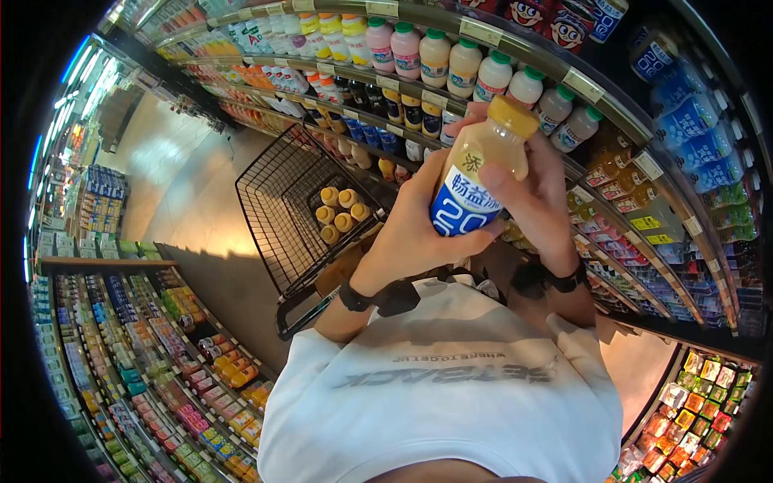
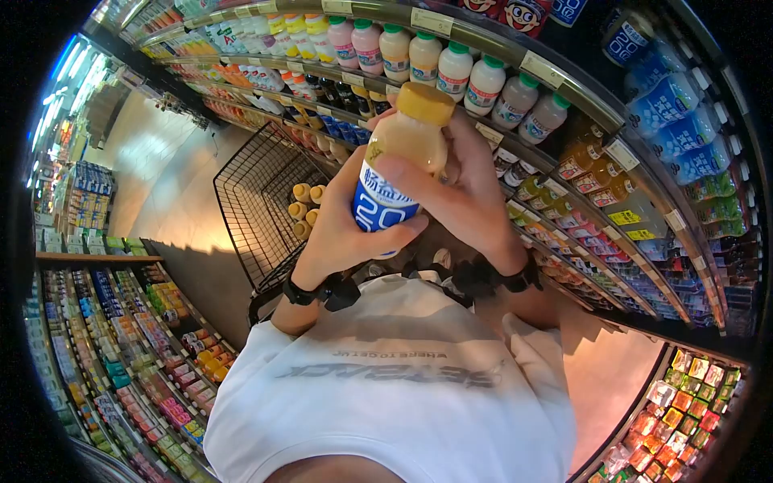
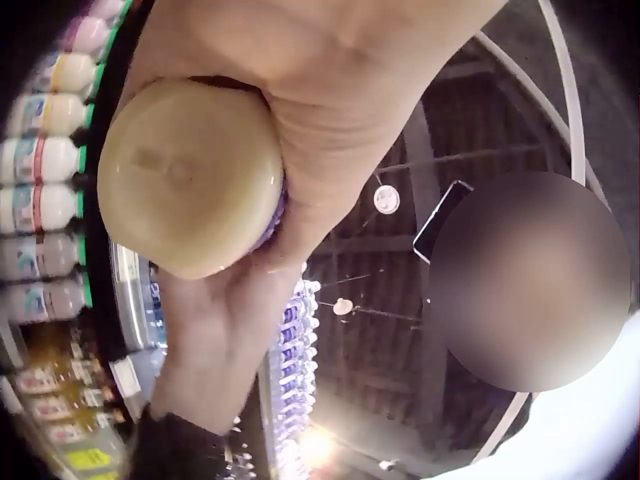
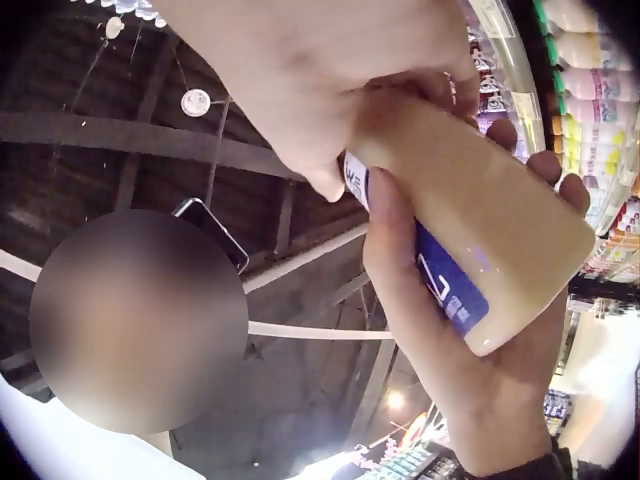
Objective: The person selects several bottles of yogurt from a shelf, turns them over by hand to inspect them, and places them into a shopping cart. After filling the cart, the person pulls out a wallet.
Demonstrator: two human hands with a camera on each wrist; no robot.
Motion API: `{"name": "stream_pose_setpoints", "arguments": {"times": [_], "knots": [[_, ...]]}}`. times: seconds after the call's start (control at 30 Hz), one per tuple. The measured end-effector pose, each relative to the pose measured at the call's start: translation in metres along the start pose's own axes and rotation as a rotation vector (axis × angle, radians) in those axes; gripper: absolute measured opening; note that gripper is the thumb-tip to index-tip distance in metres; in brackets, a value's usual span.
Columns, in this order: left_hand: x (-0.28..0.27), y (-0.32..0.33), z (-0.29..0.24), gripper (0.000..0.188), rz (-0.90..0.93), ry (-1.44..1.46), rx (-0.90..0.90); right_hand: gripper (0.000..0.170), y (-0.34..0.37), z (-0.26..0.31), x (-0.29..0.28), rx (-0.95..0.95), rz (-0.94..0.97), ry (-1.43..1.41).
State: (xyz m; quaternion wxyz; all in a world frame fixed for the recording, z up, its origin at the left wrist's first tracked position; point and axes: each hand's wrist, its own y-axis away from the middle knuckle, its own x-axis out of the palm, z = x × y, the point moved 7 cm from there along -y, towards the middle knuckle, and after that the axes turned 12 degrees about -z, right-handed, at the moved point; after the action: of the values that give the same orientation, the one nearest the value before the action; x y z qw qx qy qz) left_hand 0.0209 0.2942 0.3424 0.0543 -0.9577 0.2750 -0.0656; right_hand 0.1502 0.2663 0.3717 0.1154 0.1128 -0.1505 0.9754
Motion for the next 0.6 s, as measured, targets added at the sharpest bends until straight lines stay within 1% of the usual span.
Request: {"name": "stream_pose_setpoints", "arguments": {"times": [0.07,0.17,0.37,0.47,0.57,0.6], "knots": [[0.002,0.002,-0.005,0.077,0.031,-0.009,0.048,0.068,0.003,0.007,0.003,-0.035,0.035,0.049],[0.004,0.006,-0.002,0.077,0.070,0.058,0.006,0.075,0.005,0.006,0.004,-0.070,0.101,-0.018],[0.000,0.010,-0.003,0.080,0.131,0.147,-0.125,0.094,0.004,0.006,0.008,-0.022,0.156,-0.056],[-0.004,0.013,0.004,0.078,0.202,0.188,-0.198,0.090,0.005,0.011,0.013,-0.018,0.240,-0.200],[-0.003,0.013,0.000,0.076,0.275,0.248,-0.220,0.092,0.005,0.009,0.014,0.011,0.290,-0.201],[-0.004,0.012,-0.001,0.077,0.254,0.216,-0.217,0.092,0.006,0.007,0.012,0.027,0.243,-0.219]]}}
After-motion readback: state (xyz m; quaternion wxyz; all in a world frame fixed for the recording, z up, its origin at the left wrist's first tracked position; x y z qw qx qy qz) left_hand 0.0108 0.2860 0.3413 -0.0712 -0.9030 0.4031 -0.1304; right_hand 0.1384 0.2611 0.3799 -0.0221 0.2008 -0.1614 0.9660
